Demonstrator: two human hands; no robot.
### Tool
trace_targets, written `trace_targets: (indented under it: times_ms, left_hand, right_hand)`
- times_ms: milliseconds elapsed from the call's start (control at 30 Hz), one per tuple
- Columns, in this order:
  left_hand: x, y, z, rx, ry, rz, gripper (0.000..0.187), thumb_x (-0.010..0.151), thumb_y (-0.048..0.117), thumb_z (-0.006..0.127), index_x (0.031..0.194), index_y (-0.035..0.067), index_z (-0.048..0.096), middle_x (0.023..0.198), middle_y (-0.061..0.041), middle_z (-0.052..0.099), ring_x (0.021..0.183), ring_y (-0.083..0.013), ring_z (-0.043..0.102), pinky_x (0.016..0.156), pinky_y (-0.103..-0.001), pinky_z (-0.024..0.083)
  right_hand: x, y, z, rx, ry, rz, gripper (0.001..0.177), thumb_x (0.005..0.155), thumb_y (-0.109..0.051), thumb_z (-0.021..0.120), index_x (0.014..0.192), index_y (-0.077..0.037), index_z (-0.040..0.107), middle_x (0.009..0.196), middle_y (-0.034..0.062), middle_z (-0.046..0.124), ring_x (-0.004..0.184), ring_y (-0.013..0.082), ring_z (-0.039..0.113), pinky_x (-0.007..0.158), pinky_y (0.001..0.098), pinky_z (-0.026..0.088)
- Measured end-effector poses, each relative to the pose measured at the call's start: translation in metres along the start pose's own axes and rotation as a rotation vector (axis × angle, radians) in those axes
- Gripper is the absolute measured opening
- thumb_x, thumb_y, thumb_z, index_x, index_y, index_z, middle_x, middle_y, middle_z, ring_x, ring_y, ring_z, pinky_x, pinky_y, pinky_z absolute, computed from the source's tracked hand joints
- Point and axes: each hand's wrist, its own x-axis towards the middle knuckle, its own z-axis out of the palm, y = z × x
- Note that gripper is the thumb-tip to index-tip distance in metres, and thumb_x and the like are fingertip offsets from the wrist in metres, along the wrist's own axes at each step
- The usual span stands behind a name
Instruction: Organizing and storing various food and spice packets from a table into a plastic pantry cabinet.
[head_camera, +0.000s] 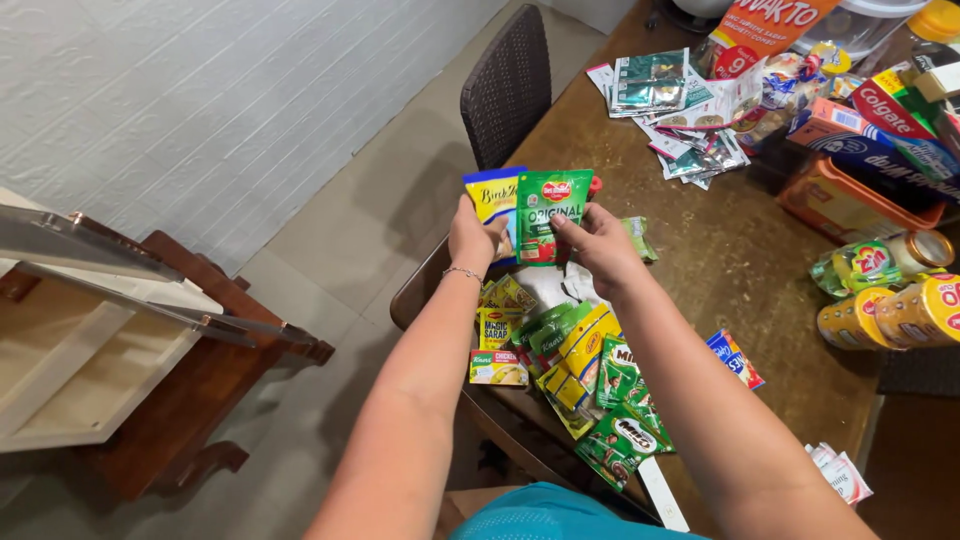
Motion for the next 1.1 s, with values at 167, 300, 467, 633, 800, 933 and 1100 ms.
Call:
trace_targets:
  times_ms: [167, 300, 467, 633, 800, 933, 1100]
  left_hand:
    - [-0.015, 0.036, -0.015, -0.227, 0.044, 0.013, 0.041, 0.082, 0.017, 0.081, 0.119, 0.007, 0.067, 0.104, -0.011, 0.079, 0.093, -0.0231, 0.077, 0.083, -0.036, 0.057]
    - [-0.021, 0.046, 0.001, -0.307, 0.185, 0.223, 0.03, 0.087, 0.02, 0.077, 0.113, 0.005, 0.075, 0.104, -0.011, 0.077, 0.097, -0.0229, 0.075, 0.085, -0.036, 0.057]
    - [-0.046, 0.076, -0.002, -0.29, 0.141, 0.481, 0.036, 0.095, 0.032, 0.068, 0.12, 0.009, 0.076, 0.098, -0.013, 0.075, 0.099, -0.0263, 0.069, 0.092, -0.038, 0.055]
    - [-0.065, 0.093, 0.003, -0.244, -0.011, 0.463, 0.058, 0.099, 0.054, 0.056, 0.14, 0.013, 0.063, 0.131, -0.021, 0.062, 0.12, -0.0301, 0.063, 0.107, -0.038, 0.048]
    - [-0.077, 0.103, 0.018, -0.161, -0.152, 0.322, 0.081, 0.098, 0.071, 0.025, 0.154, 0.016, 0.046, 0.167, -0.022, 0.018, 0.154, -0.0413, 0.011, 0.12, -0.056, 0.003]
    - [-0.103, 0.131, 0.005, -0.041, -0.151, 0.315, 0.089, 0.095, 0.073, 0.023, 0.161, 0.013, 0.03, 0.168, -0.027, 0.01, 0.152, -0.0492, 0.003, 0.121, -0.058, 0.001]
    - [-0.122, 0.147, 0.0, -0.042, -0.137, 0.4, 0.093, 0.095, 0.075, 0.02, 0.157, 0.008, 0.036, 0.167, -0.033, 0.008, 0.154, -0.0498, 0.002, 0.118, -0.059, 0.002]
  right_hand:
    - [0.011, 0.013, 0.003, 0.083, -0.042, -0.074, 0.035, 0.102, -0.021, 0.065, 0.13, -0.005, 0.055, 0.111, 0.0067, 0.07, 0.093, 0.0153, 0.066, 0.079, 0.033, 0.056]
    - [0.008, 0.001, 0.02, 0.261, -0.041, -0.066, 0.035, 0.1, -0.018, 0.056, 0.133, -0.007, 0.05, 0.118, 0.0083, 0.066, 0.099, 0.0187, 0.068, 0.081, 0.0377, 0.059]
    - [0.026, 0.011, 0.014, 0.406, -0.001, -0.126, 0.032, 0.103, -0.019, 0.054, 0.132, -0.004, 0.052, 0.117, 0.0103, 0.065, 0.102, 0.0207, 0.066, 0.088, 0.038, 0.057]
    - [0.019, 0.002, 0.019, 0.372, -0.062, -0.306, 0.034, 0.104, -0.025, 0.054, 0.136, -0.013, 0.054, 0.128, 0.0062, 0.064, 0.113, 0.0157, 0.064, 0.097, 0.0309, 0.053]
    - [0.016, 0.0, 0.015, 0.337, -0.114, -0.322, 0.058, 0.11, -0.044, 0.053, 0.148, -0.002, 0.044, 0.13, 0.0135, 0.06, 0.111, 0.0241, 0.061, 0.097, 0.0429, 0.052]
    - [-0.022, -0.039, 0.023, 0.634, -0.515, -0.144, 0.085, 0.094, -0.073, 0.043, 0.157, -0.017, 0.033, 0.136, 0.0131, 0.057, 0.11, 0.0259, 0.061, 0.101, 0.0464, 0.052]
    - [-0.046, -0.053, 0.024, 0.563, -0.682, -0.255, 0.112, 0.074, -0.087, 0.055, 0.161, -0.022, 0.029, 0.144, 0.0105, 0.052, 0.116, 0.0288, 0.058, 0.103, 0.0444, 0.049]
